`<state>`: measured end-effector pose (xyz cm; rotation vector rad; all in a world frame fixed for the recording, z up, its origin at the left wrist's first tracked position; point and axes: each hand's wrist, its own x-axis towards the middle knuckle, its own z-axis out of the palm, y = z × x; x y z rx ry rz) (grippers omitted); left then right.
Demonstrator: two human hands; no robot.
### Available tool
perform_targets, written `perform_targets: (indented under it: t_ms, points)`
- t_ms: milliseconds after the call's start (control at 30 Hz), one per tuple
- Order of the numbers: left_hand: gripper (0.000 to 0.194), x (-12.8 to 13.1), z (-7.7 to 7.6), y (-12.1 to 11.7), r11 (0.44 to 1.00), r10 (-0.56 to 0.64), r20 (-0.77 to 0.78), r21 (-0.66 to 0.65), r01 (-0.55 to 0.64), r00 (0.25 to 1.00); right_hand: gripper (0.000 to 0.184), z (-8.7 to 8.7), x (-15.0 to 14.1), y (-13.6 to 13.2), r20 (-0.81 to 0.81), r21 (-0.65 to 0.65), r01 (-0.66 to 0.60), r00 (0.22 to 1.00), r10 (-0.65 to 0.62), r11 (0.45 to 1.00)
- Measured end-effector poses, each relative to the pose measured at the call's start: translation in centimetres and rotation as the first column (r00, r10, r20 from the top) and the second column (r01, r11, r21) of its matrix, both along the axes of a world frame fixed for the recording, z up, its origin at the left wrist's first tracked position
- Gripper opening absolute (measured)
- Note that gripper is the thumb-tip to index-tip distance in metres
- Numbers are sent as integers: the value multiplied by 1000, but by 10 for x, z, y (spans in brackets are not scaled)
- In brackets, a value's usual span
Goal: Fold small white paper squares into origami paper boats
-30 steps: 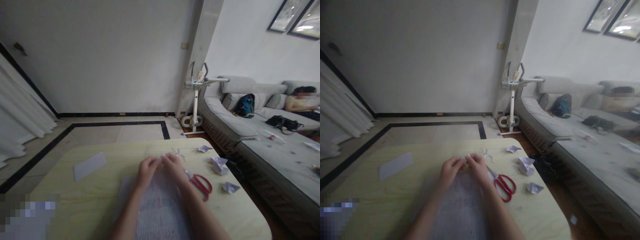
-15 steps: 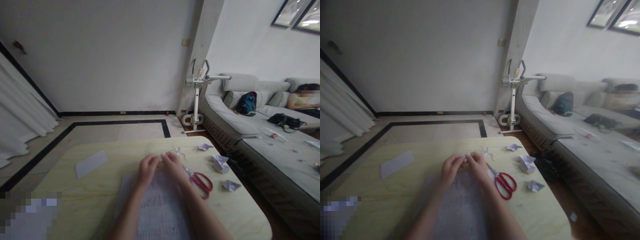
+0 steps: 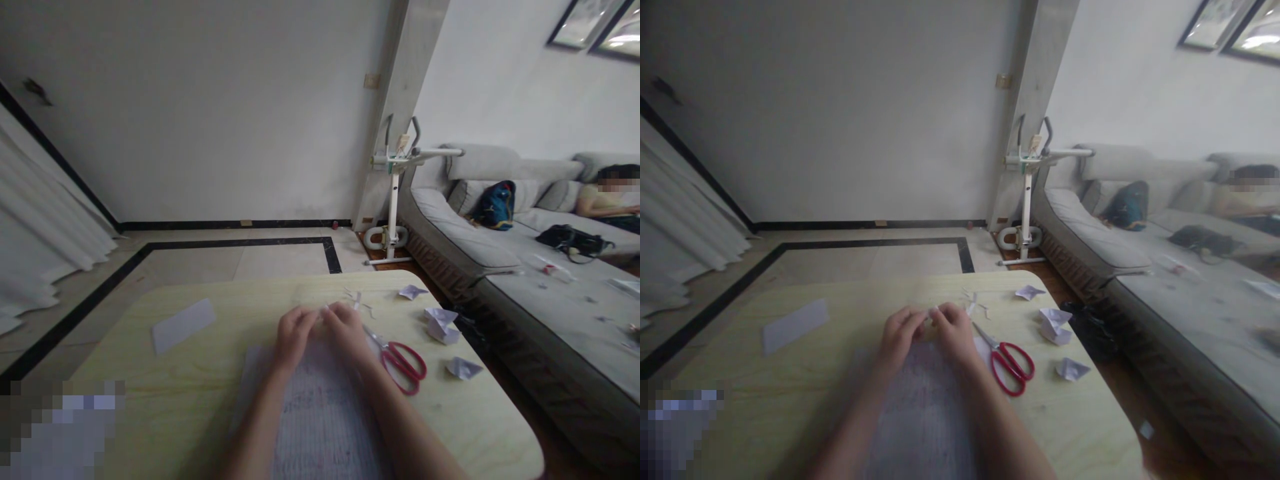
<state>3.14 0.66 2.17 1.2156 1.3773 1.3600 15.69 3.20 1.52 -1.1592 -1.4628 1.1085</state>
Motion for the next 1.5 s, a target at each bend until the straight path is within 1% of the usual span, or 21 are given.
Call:
perform_targets:
  t_ms: [167, 267, 433, 567, 700, 800, 900, 1000, 1100, 1167, 1267, 1400, 1500]
  points:
    - [28, 0, -4, 1, 996, -80, -89, 41, 84, 993, 26, -5, 4, 2, -106, -10, -36, 994, 34, 999]
    - [30, 1, -2, -1, 994, -105, -120, 31, 109, 987, 26, -5, 5, 2, -123, -15, -74, 990, 72, 997]
    - [31, 1, 6, -5, 994, -107, -72, -2, 107, 992, 26, 1, 4, -1, -88, -25, -100, 991, 97, 995]
    - [32, 1, 10, -7, 993, -112, -42, -43, 110, 993, 28, 2, 3, -2, -44, -43, -124, 992, 122, 991]
    - [36, 2, 8, -6, 994, -101, -49, -48, 98, 994, 27, 2, 3, -3, -81, -50, -137, 988, 133, 989]
    - [40, 1, 4, -4, 996, -60, -35, -66, 58, 998, 28, 4, 2, -3, -78, -44, -130, 989, 126, 991]
    - [40, 0, 3, -3, 999, -46, -53, -30, 45, 998, 28, 4, 2, -3, -76, -20, -119, 990, 118, 993]
    - [34, 0, 6, -5, 996, -82, -99, 21, 84, 992, 28, 3, 3, -2, -77, 1, -122, 990, 121, 993]
    - [31, 3, 10, -7, 996, -89, -75, -5, 89, 993, 27, 1, 4, -2, -78, -37, -123, 990, 120, 992]
    - [31, 3, 11, -7, 992, -125, -51, -23, 124, 991, 27, 0, 4, -2, -85, -57, -124, 989, 119, 991]
    - [33, 3, 10, -8, 984, -174, -19, -48, 173, 985, 24, 0, 4, -2, -88, -60, -144, 986, 139, 988]
    - [37, 3, 6, -7, 987, -160, -18, -17, 160, 987, 24, 0, 4, -2, -135, -73, -147, 981, 136, 986]
    - [35, 4, 3, -6, 982, -187, -26, -24, 186, 982, 26, 0, 5, -2, -198, -80, -149, 971, 130, 986]
